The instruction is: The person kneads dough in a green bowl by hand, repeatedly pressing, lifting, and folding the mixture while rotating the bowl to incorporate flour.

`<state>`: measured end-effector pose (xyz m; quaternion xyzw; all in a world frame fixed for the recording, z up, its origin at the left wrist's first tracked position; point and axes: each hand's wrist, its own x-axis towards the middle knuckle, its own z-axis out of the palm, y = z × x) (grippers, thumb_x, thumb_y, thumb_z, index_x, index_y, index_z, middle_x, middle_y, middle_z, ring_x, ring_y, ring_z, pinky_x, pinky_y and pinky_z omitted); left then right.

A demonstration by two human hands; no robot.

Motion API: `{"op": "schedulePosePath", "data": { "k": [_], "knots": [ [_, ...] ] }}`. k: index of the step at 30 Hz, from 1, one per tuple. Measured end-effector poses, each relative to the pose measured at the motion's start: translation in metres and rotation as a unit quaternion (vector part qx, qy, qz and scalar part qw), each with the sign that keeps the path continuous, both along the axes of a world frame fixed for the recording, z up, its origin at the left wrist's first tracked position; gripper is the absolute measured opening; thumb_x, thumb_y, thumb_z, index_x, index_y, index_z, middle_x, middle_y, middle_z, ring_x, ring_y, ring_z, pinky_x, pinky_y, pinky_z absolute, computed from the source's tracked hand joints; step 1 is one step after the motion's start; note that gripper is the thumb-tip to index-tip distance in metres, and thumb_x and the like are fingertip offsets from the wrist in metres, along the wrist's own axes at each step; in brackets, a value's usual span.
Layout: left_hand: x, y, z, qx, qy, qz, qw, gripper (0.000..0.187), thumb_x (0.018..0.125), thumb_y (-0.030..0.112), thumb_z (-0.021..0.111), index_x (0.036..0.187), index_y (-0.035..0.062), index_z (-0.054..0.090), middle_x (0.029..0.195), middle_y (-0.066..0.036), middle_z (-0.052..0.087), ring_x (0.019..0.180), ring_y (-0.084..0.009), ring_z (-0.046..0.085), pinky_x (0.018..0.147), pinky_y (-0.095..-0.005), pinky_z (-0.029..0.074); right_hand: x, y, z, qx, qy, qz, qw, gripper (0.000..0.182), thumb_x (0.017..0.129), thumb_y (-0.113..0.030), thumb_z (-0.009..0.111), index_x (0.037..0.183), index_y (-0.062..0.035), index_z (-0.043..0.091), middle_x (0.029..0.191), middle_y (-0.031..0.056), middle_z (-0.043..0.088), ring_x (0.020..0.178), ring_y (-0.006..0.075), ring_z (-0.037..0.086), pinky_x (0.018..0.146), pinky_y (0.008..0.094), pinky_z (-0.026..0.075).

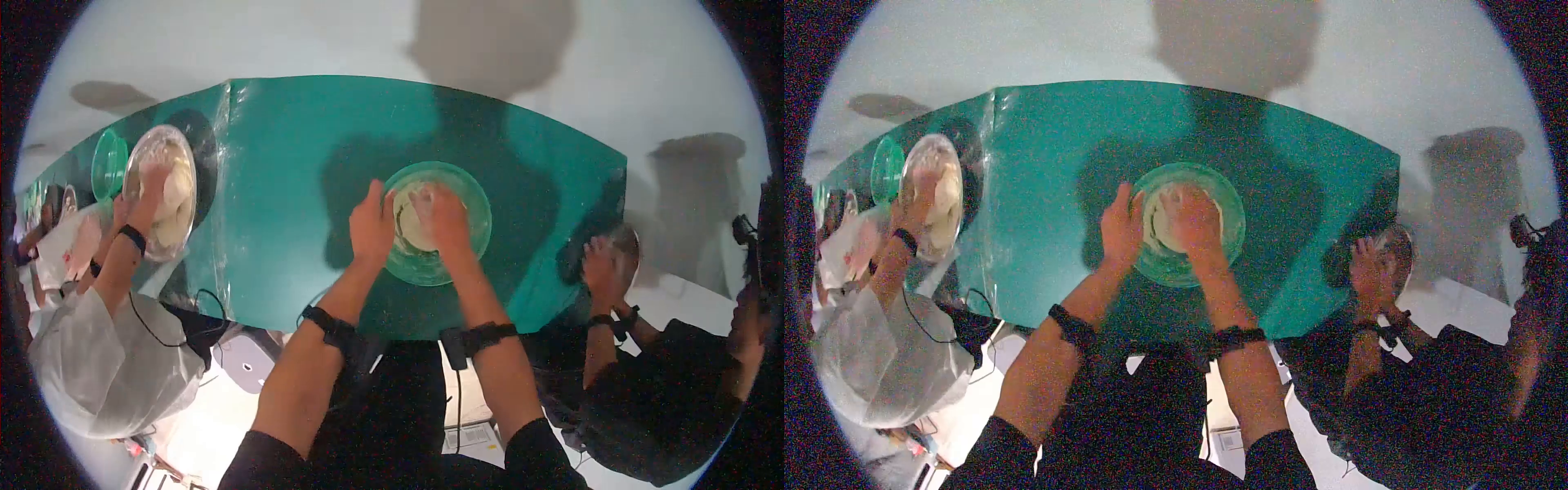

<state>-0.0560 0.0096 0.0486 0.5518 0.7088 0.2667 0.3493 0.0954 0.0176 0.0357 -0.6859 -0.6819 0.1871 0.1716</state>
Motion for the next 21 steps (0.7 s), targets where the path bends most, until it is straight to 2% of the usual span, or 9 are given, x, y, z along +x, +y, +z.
{"op": "schedulePosePath", "data": {
  "k": [2, 5, 8, 11, 14, 17, 21],
  "knots": [
    [-0.011, -0.001, -0.005, -0.024, 0.006, -0.049, 0.998, 0.023, 0.105, 0.032, 0.056, 0.111, 0.0105, 0.054, 0.078, -0.024, 0.066, 0.077, -0.049, 0.065, 0.065, -0.0581, 0.049, 0.001, -0.012, 0.027, -0.105, -0.079, 0.033, 0.991, 0.042, 0.093, -0.046, 0.067, 0.101, -0.0049, 0.073, 0.097, 0.0194, 0.072, 0.093, 0.0398, 0.069, 0.079, 0.0503, 0.054],
    [-0.013, -0.003, -0.027, 0.058, 0.042, -0.12, 0.99, 0.028, 0.102, 0.034, 0.061, 0.121, 0.0135, 0.059, 0.08, -0.023, 0.069, 0.076, -0.0466, 0.068, 0.064, -0.0562, 0.052, -0.006, -0.024, 0.033, -0.254, -0.13, 0.122, 0.951, 0.049, 0.091, -0.051, 0.067, 0.097, -0.0028, 0.073, 0.096, 0.0211, 0.072, 0.092, 0.0401, 0.069, 0.08, 0.0517, 0.055],
    [-0.017, -0.002, -0.011, 0.025, 0.065, -0.164, 0.984, 0.03, 0.101, 0.037, 0.061, 0.121, 0.0142, 0.06, 0.08, -0.021, 0.07, 0.076, -0.0446, 0.069, 0.065, -0.0555, 0.054, -0.023, -0.041, 0.043, -0.268, -0.093, 0.182, 0.942, 0.047, 0.086, -0.048, 0.07, 0.097, -0.0016, 0.072, 0.101, 0.0237, 0.069, 0.094, 0.0406, 0.069, 0.082, 0.0524, 0.055],
    [-0.018, 0.002, -0.026, 0.03, 0.083, -0.167, 0.982, 0.032, 0.101, 0.039, 0.061, 0.123, 0.0152, 0.06, 0.08, -0.02, 0.071, 0.076, -0.0442, 0.069, 0.066, -0.056, 0.055, -0.012, -0.066, 0.013, -0.228, -0.093, 0.279, 0.928, 0.044, 0.082, -0.043, 0.072, 0.096, -0.0013, 0.072, 0.106, 0.0251, 0.067, 0.1, 0.0411, 0.067, 0.083, 0.0521, 0.055],
    [-0.02, -0.002, -0.019, -0.013, 0.06, -0.169, 0.984, 0.023, 0.103, 0.034, 0.059, 0.117, 0.0166, 0.054, 0.079, -0.019, 0.07, 0.078, -0.0444, 0.069, 0.067, -0.0574, 0.054, -0.019, -0.091, 0.042, -0.198, -0.124, 0.243, 0.941, 0.042, 0.081, -0.039, 0.072, 0.096, 0.0, 0.072, 0.108, 0.0239, 0.065, 0.102, 0.0402, 0.065, 0.086, 0.0504, 0.054],
    [-0.018, -0.003, -0.019, -0.001, 0.055, -0.159, 0.986, 0.023, 0.102, 0.034, 0.059, 0.112, 0.0145, 0.052, 0.081, -0.019, 0.071, 0.079, -0.0452, 0.069, 0.067, -0.0572, 0.055, -0.034, -0.111, 0.017, -0.067, -0.183, 0.12, 0.973, 0.04, 0.083, -0.037, 0.07, 0.095, 0.0011, 0.072, 0.102, 0.0217, 0.066, 0.099, 0.0384, 0.065, 0.086, 0.0494, 0.052],
    [-0.018, -0.006, -0.014, -0.003, 0.05, -0.156, 0.987, 0.024, 0.102, 0.034, 0.06, 0.109, 0.0131, 0.051, 0.081, -0.019, 0.07, 0.078, -0.0452, 0.069, 0.067, -0.0565, 0.054, -0.044, -0.104, -0.001, 0.0, -0.16, 0.088, 0.983, 0.037, 0.084, -0.035, 0.071, 0.096, 0.0002, 0.071, 0.098, 0.018, 0.065, 0.095, 0.0364, 0.065, 0.084, 0.0493, 0.051]
  ]
}}
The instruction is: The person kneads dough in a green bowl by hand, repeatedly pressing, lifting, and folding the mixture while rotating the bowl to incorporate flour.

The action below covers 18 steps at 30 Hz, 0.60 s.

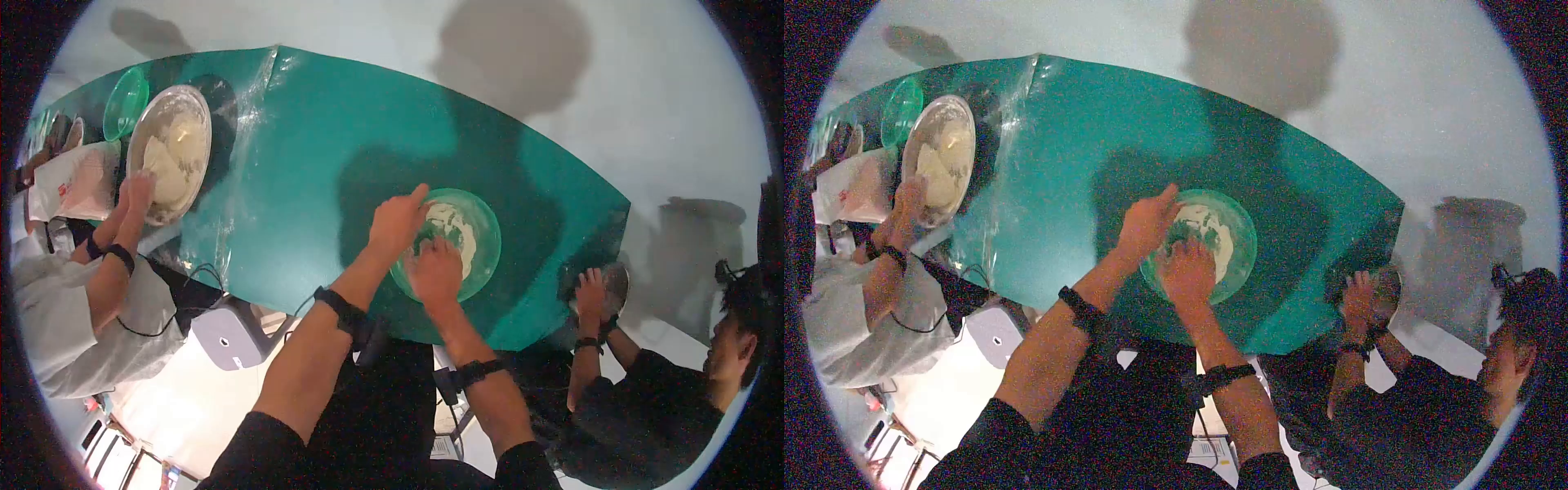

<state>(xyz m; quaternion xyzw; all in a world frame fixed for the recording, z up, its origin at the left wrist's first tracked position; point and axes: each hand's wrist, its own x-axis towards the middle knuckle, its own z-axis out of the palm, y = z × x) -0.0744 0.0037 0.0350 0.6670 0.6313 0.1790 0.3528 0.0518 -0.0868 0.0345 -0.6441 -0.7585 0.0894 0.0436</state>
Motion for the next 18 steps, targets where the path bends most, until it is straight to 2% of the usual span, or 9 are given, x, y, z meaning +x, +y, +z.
{"op": "schedulePosePath", "data": {
  "k": [5, 8, 14, 18],
  "knots": [
    [0.001, 0.004, -0.004, -0.014, -0.008, -0.001, 1.0, 0.024, 0.102, 0.034, 0.06, 0.105, 0.0125, 0.052, 0.078, -0.019, 0.068, 0.076, -0.0443, 0.068, 0.063, -0.0558, 0.053, 0.013, 0.02, -0.015, 0.049, 0.023, 0.019, 0.998, 0.031, 0.081, -0.032, 0.074, 0.091, -0.0044, 0.064, 0.089, 0.0138, 0.06, 0.089, 0.0352, 0.062, 0.076, 0.0477, 0.051],
    [0.001, 0.005, 0.007, -0.034, -0.011, 0.012, 0.999, 0.023, 0.101, 0.034, 0.06, 0.103, 0.0118, 0.053, 0.077, -0.018, 0.068, 0.075, -0.0444, 0.067, 0.062, -0.055, 0.053, 0.018, 0.033, -0.017, -0.059, 0.04, 0.037, 0.997, 0.046, 0.08, -0.04, 0.074, 0.106, -0.0032, 0.066, 0.111, 0.0198, 0.067, 0.1, 0.0388, 0.065, 0.081, 0.0528, 0.054],
    [0.002, 0.004, 0.001, -0.028, -0.04, 0.037, 0.998, 0.026, 0.099, 0.035, 0.063, 0.1, 0.0098, 0.055, 0.08, -0.018, 0.068, 0.075, -0.0436, 0.067, 0.062, -0.0535, 0.052, 0.027, 0.031, -0.054, 0.103, 0.068, 0.08, 0.989, 0.045, 0.074, -0.038, 0.077, 0.102, -0.0046, 0.066, 0.104, 0.018, 0.066, 0.093, 0.0386, 0.065, 0.077, 0.0538, 0.053],
    [0.003, 0.005, 0.001, -0.018, -0.055, 0.05, 0.997, 0.026, 0.096, 0.032, 0.067, 0.093, 0.008, 0.056, 0.08, -0.018, 0.067, 0.074, -0.0426, 0.066, 0.061, -0.0514, 0.052, 0.028, 0.041, -0.052, 0.075, 0.105, 0.088, 0.988, 0.042, 0.072, -0.035, 0.076, 0.1, -0.0047, 0.068, 0.102, 0.0168, 0.068, 0.09, 0.0377, 0.066, 0.078, 0.0534, 0.053]
  ]
}}
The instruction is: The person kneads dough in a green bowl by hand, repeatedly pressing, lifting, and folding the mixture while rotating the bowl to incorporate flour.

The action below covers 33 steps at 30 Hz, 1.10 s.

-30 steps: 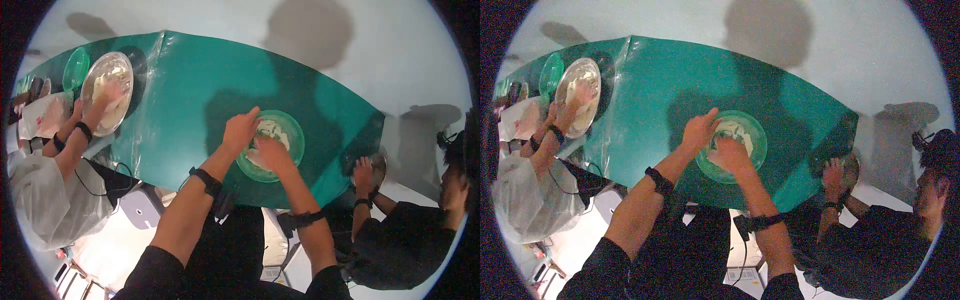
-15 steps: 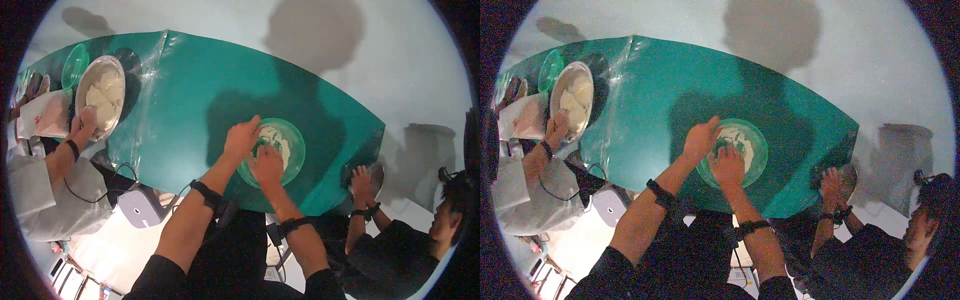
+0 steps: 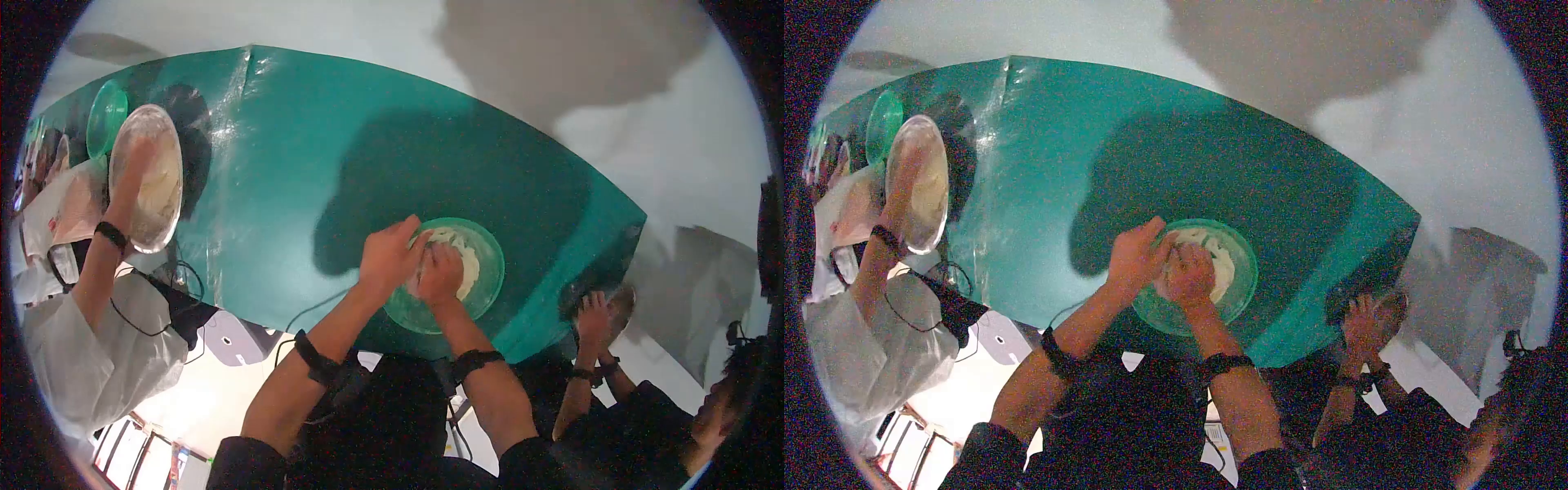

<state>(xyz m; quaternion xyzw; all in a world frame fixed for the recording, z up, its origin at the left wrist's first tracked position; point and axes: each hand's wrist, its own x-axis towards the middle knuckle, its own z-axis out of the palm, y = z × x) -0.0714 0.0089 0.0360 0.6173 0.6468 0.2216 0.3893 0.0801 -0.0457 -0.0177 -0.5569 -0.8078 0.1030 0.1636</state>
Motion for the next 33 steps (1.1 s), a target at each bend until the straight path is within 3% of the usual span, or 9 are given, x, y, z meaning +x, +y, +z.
{"op": "schedulePosePath", "data": {
  "k": [5, 11, 17, 20, 23, 26, 29, 32, 33],
  "knots": [
    [-0.002, -0.001, 0.001, -0.002, -0.033, 0.003, 0.999, 0.024, 0.094, 0.026, 0.07, 0.089, 0.0063, 0.057, 0.078, -0.019, 0.066, 0.072, -0.0417, 0.066, 0.061, -0.0487, 0.051, -0.003, 0.03, 0.004, 0.127, 0.062, 0.058, 0.988, 0.021, 0.074, -0.017, 0.066, 0.088, -0.001, 0.066, 0.082, 0.014, 0.058, 0.074, 0.0337, 0.057, 0.064, 0.0469, 0.043],
    [0.002, -0.009, 0.007, 0.018, -0.045, 0.04, 0.998, 0.02, 0.095, 0.021, 0.067, 0.09, 0.0052, 0.056, 0.078, -0.021, 0.064, 0.073, -0.0439, 0.065, 0.061, -0.0499, 0.049, -0.002, 0.047, 0.003, 0.152, 0.129, 0.026, 0.98, 0.011, 0.077, -0.016, 0.066, 0.08, -0.0055, 0.066, 0.072, 0.0091, 0.057, 0.066, 0.0305, 0.056, 0.06, 0.0444, 0.042],
    [-0.008, 0.001, 0.005, 0.005, -0.022, -0.025, 0.999, 0.02, 0.099, 0.026, 0.062, 0.101, 0.0075, 0.058, 0.079, -0.02, 0.066, 0.077, -0.0451, 0.066, 0.065, -0.0532, 0.051, -0.019, 0.038, -0.007, 0.041, 0.041, -0.239, 0.969, 0.019, 0.088, -0.021, 0.065, 0.073, -0.0104, 0.066, 0.073, 0.0133, 0.063, 0.065, 0.0375, 0.059, 0.061, 0.0481, 0.044],
    [-0.016, 0.028, -0.003, 0.064, 0.01, -0.102, 0.993, 0.027, 0.1, 0.034, 0.062, 0.109, 0.0086, 0.059, 0.079, -0.022, 0.067, 0.076, -0.0452, 0.068, 0.066, -0.0542, 0.053, -0.027, 0.043, -0.002, -0.117, 0.158, -0.37, 0.908, 0.02, 0.089, -0.026, 0.07, 0.088, -0.0066, 0.071, 0.086, 0.0175, 0.069, 0.078, 0.0423, 0.064, 0.07, 0.0503, 0.049],
    [-0.017, 0.054, 0.015, 0.078, 0.051, -0.219, 0.971, 0.029, 0.1, 0.039, 0.061, 0.11, 0.0126, 0.06, 0.087, -0.018, 0.069, 0.082, -0.0419, 0.068, 0.068, -0.0527, 0.055, -0.001, 0.033, 0.043, -0.088, 0.146, -0.134, 0.976, 0.033, 0.088, -0.026, 0.074, 0.113, -0.0051, 0.069, 0.098, 0.0203, 0.07, 0.091, 0.0427, 0.066, 0.081, 0.0491, 0.052],
    [-0.018, 0.076, 0.006, 0.133, 0.088, -0.305, 0.939, 0.03, 0.098, 0.041, 0.062, 0.112, 0.0144, 0.06, 0.09, -0.014, 0.069, 0.084, -0.0401, 0.069, 0.069, -0.051, 0.057, 0.021, 0.043, 0.069, -0.14, 0.063, 0.05, 0.987, 0.056, 0.082, -0.021, 0.08, 0.133, -0.0064, 0.06, 0.113, 0.0221, 0.067, 0.104, 0.0407, 0.066, 0.088, 0.0466, 0.052],
    [-0.014, 0.065, 0.009, 0.166, 0.104, -0.234, 0.952, 0.03, 0.098, 0.04, 0.063, 0.115, 0.0157, 0.059, 0.089, -0.012, 0.068, 0.085, -0.0386, 0.071, 0.07, -0.05, 0.058, 0.029, 0.05, 0.052, -0.273, 0.138, 0.032, 0.952, 0.055, 0.078, -0.018, 0.082, 0.127, -0.007, 0.061, 0.119, 0.0207, 0.065, 0.107, 0.0396, 0.065, 0.091, 0.0451, 0.052],
    [-0.02, 0.044, 0.012, 0.038, 0.13, -0.171, 0.976, 0.041, 0.099, 0.043, 0.06, 0.132, 0.017, 0.058, 0.102, -0.017, 0.07, 0.088, -0.0412, 0.071, 0.072, -0.0541, 0.059, 0.023, 0.057, 0.084, -0.404, 0.121, -0.084, 0.903, 0.069, 0.074, -0.022, 0.086, 0.133, -0.0072, 0.052, 0.124, 0.0206, 0.066, 0.115, 0.0428, 0.064, 0.099, 0.0479, 0.051],
    [-0.021, 0.047, 0.009, 0.04, 0.124, -0.176, 0.976, 0.041, 0.099, 0.042, 0.06, 0.132, 0.0172, 0.058, 0.099, -0.017, 0.071, 0.086, -0.0414, 0.071, 0.071, -0.0546, 0.059, 0.024, 0.056, 0.081, -0.385, 0.14, -0.093, 0.908, 0.059, 0.076, -0.02, 0.084, 0.125, -0.0063, 0.055, 0.119, 0.0196, 0.066, 0.11, 0.0406, 0.064, 0.095, 0.0459, 0.051]
  ]
}}
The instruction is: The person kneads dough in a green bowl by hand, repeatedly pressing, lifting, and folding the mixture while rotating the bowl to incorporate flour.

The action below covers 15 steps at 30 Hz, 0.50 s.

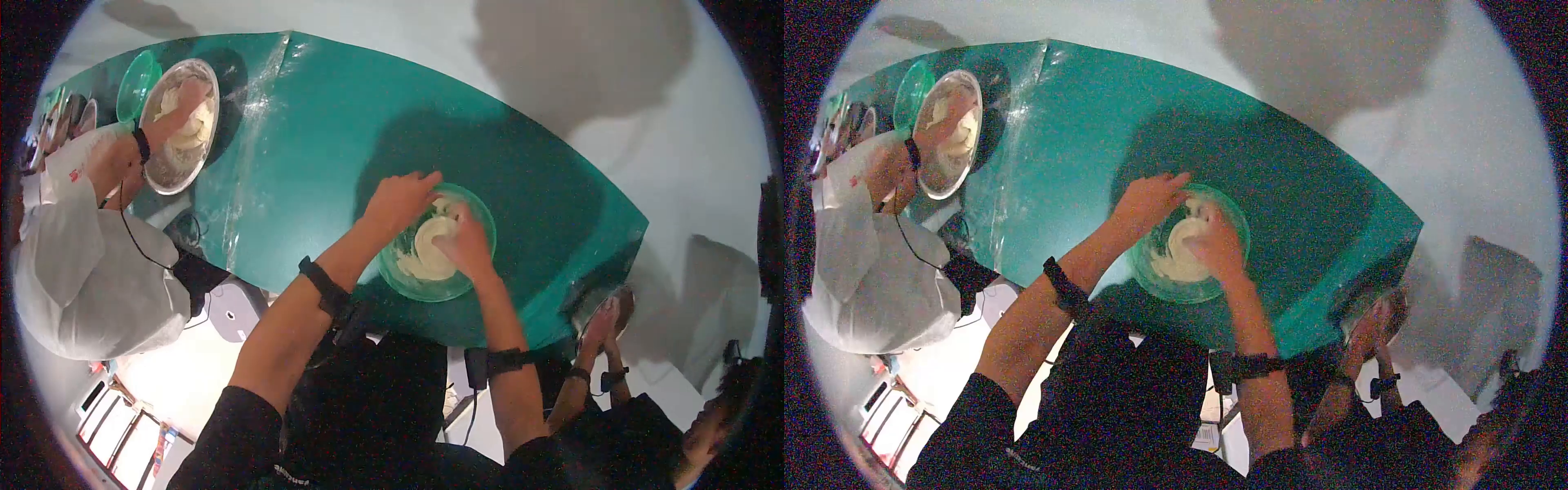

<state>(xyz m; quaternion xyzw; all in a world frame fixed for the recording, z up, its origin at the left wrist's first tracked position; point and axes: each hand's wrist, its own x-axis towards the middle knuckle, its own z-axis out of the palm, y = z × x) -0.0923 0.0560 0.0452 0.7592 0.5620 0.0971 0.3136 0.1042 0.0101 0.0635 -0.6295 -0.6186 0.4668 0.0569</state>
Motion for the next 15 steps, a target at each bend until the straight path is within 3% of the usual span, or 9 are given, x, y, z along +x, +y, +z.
{"op": "schedulePosePath", "data": {
  "k": [2, 5, 8, 11, 14, 15],
  "knots": [
    [-0.001, -0.003, -0.007, -0.008, -0.014, -0.01, 1.0, 0.04, 0.099, 0.039, 0.061, 0.132, 0.0176, 0.058, 0.094, -0.016, 0.073, 0.082, -0.0419, 0.072, 0.069, -0.0555, 0.059, 0.004, -0.008, -0.01, 0.029, 0.022, -0.036, 0.999, 0.039, 0.079, -0.015, 0.08, 0.11, -0.0045, 0.06, 0.109, 0.0176, 0.066, 0.101, 0.0363, 0.065, 0.087, 0.042, 0.052],
    [0.004, 0.01, -0.001, -0.012, 0.023, -0.073, 0.997, 0.038, 0.097, 0.036, 0.062, 0.131, 0.0183, 0.058, 0.086, -0.015, 0.074, 0.077, -0.0423, 0.072, 0.066, -0.0564, 0.059, 0.012, 0.002, -0.018, -0.074, 0.14, -0.052, 0.986, 0.033, 0.089, -0.024, 0.073, 0.111, -0.0028, 0.063, 0.103, 0.0186, 0.068, 0.095, 0.0351, 0.066, 0.081, 0.0424, 0.051],
    [0.007, 0.011, -0.007, 0.003, 0.005, -0.063, 0.998, 0.037, 0.096, 0.034, 0.063, 0.13, 0.0188, 0.058, 0.083, -0.016, 0.073, 0.077, -0.0421, 0.073, 0.065, -0.0559, 0.059, 0.003, 0.036, -0.002, -0.167, -0.04, 0.072, 0.982, 0.035, 0.095, -0.034, 0.068, 0.11, -0.002, 0.068, 0.102, 0.0204, 0.069, 0.089, 0.0353, 0.066, 0.078, 0.042, 0.052],
    [0.007, 0.012, -0.006, -0.012, -0.024, -0.065, 0.998, 0.036, 0.096, 0.035, 0.063, 0.129, 0.0196, 0.059, 0.084, -0.017, 0.073, 0.077, -0.0427, 0.072, 0.065, -0.0553, 0.059, -0.005, 0.036, 0.009, -0.137, -0.097, 0.156, 0.973, 0.045, 0.096, -0.044, 0.061, 0.115, -0.0046, 0.073, 0.104, 0.0213, 0.073, 0.095, 0.0416, 0.071, 0.082, 0.0519, 0.056],
    [0.008, 0.014, 0.004, -0.035, 0.003, -0.081, 0.996, 0.032, 0.094, 0.03, 0.067, 0.122, 0.0165, 0.061, 0.086, -0.013, 0.074, 0.082, -0.0371, 0.074, 0.069, -0.0481, 0.06, 0.007, -0.006, -0.035, 0.132, -0.187, 0.238, 0.944, 0.038, 0.094, -0.033, 0.064, 0.108, 0.0013, 0.071, 0.105, 0.0253, 0.07, 0.095, 0.0405, 0.068, 0.082, 0.0495, 0.055],
    [0.008, 0.012, -0.001, -0.033, -0.009, -0.088, 0.996, 0.031, 0.095, 0.032, 0.066, 0.122, 0.0174, 0.06, 0.087, -0.014, 0.074, 0.081, -0.0391, 0.073, 0.068, -0.0502, 0.06, 0.007, -0.013, -0.022, 0.112, -0.201, 0.292, 0.928, 0.039, 0.094, -0.033, 0.063, 0.11, 0.0018, 0.07, 0.106, 0.0258, 0.069, 0.097, 0.0414, 0.067, 0.085, 0.0507, 0.054]
  ]
}}
